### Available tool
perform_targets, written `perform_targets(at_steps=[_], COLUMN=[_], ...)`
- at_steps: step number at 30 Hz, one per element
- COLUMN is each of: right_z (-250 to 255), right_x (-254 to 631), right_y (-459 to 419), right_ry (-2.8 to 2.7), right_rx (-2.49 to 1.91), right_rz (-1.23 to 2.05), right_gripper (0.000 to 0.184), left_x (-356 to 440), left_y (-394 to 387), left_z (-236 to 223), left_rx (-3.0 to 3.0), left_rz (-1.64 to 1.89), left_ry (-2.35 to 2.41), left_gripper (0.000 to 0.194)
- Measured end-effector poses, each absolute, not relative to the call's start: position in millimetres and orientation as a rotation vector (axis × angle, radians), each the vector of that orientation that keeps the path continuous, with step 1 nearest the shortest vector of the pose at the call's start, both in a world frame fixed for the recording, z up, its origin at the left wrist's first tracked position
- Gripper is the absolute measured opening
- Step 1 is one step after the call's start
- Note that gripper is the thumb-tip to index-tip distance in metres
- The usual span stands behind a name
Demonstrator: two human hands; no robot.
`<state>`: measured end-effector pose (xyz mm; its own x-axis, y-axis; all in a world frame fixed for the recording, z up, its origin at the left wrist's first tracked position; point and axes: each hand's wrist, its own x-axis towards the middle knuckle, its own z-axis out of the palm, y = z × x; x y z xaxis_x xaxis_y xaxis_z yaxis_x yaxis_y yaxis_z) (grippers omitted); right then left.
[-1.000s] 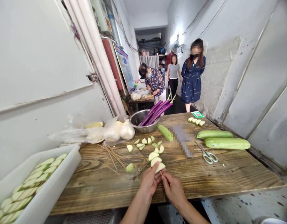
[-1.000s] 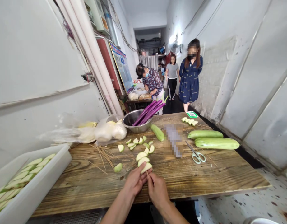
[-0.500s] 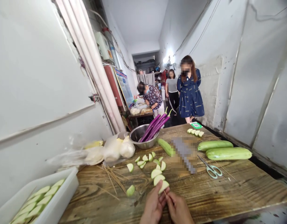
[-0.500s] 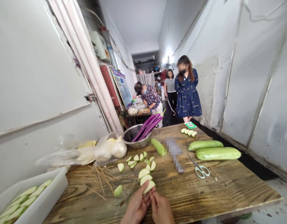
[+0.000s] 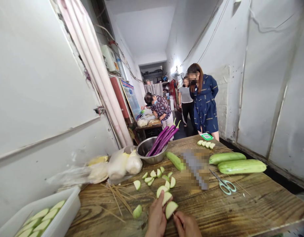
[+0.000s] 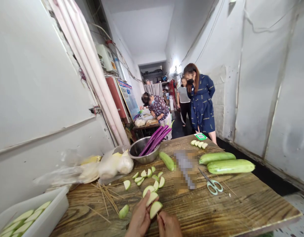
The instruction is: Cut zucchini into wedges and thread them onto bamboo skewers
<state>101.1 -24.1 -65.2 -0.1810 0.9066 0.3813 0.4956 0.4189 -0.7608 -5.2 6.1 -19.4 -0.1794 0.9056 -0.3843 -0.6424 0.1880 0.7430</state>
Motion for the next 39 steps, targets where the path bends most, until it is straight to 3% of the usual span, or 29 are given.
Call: perform_targets(at_steps=[16,28,39], right_z=[-71.4,-62.0,-64.8], right_x=[101.2,104.5,105.3], right_y=[-19.9,-28.9,-32.6], right_ry=[-1.803,-1.795,-1.85], right_rx=[-1.207,-1.172,-1.133], right_rz=[0.71,0.657,0.617], right_gripper=[0.037,0.035,0.032], left_x=[-6.1,-9.2,-10.6], left_y=[12.4,3.6,9.6], left_z=[-30.3,-23.9,-12.4], left_rx=[0.268,0.384,0.331], left_rz=[1.42,1.483,1.406], left_ry=[1.074,0.981,1.137], left_gripper=[0.004,0.025,0.008])
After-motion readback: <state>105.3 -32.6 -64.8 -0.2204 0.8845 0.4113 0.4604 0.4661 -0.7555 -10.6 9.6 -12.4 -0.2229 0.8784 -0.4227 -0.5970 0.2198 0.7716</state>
